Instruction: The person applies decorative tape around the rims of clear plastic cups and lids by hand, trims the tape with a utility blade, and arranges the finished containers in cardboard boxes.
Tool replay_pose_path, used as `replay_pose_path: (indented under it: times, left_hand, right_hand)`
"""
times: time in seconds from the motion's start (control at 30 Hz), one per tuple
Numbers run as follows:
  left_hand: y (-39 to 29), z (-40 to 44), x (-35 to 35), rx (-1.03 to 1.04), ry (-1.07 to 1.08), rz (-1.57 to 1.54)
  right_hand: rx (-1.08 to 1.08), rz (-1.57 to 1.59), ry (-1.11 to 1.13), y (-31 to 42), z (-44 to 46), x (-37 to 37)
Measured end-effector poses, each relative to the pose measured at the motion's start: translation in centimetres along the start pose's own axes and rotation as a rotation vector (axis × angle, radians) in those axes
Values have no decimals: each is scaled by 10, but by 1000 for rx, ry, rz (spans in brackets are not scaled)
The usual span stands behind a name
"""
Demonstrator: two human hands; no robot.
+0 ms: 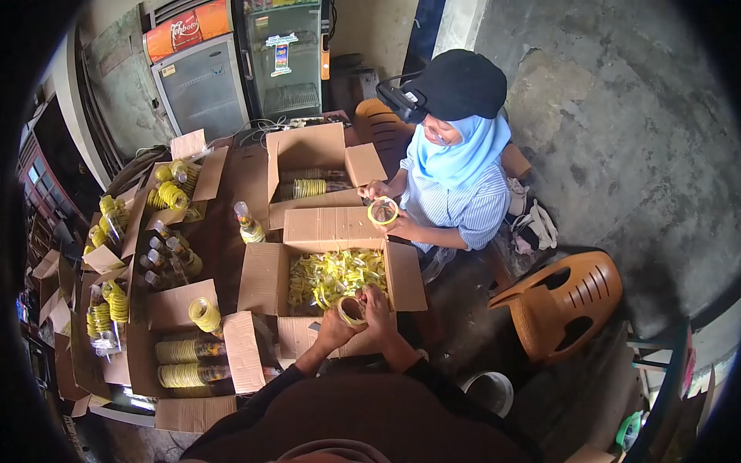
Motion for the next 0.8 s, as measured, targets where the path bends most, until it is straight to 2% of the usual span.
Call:
replay_pose_path:
  times: [0.07, 0.1, 0.2, 0.27, 0.4, 0.47, 0.57, 0.63, 0.7, 0.73, 0.8]
  left_hand:
    - [2, 3, 10, -4, -22, -30]
    - [9, -6, -8, -13, -7, -5]
    - [11, -1, -4, 6, -34, -14]
    - [21, -5, -3, -99, -11, 173]
    - [33, -29, -12, -149, -82, 106]
    - [42, -33, -12, -164, -78, 67]
    - [49, -30, -15, -182, -91, 16]
    - [44, -23, -23, -172, -135, -57]
    - [47, -18, -25, -174, -134, -88]
    - [50, -17, -24, -170, -128, -124]
    - [54, -18, -20, -150, -102, -183]
  right_hand:
    - [-20, 42, -128, 10, -4, -6]
    - [-9, 70, -135, 7, -15, 19]
    - [-143, 56, -145, 25, -16, 21]
    - [-344, -124, -366, 31, -18, 8]
    - [-275, 117, -505, 48, 17, -37]
    - [-359, -222, -362, 79, 9, -20]
    - [-451, -365, -235, 59, 9, -7]
    - [-495, -359, -231, 54, -1, 3]
    - [-301, -488, -193, 38, -4, 5]
    - [-272, -596, -175, 35, -3, 5]
    - [-261, -606, -156, 36, -6, 4]
Point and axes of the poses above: each hand's wrist, its own z-axis towards the middle knuckle, its own x-axis out of the palm, y = z × x, the point moved 6 cm from there along z, towards the middle knuckle, and after that the axes turned 9 degrees about z, right-handed, at the moved point
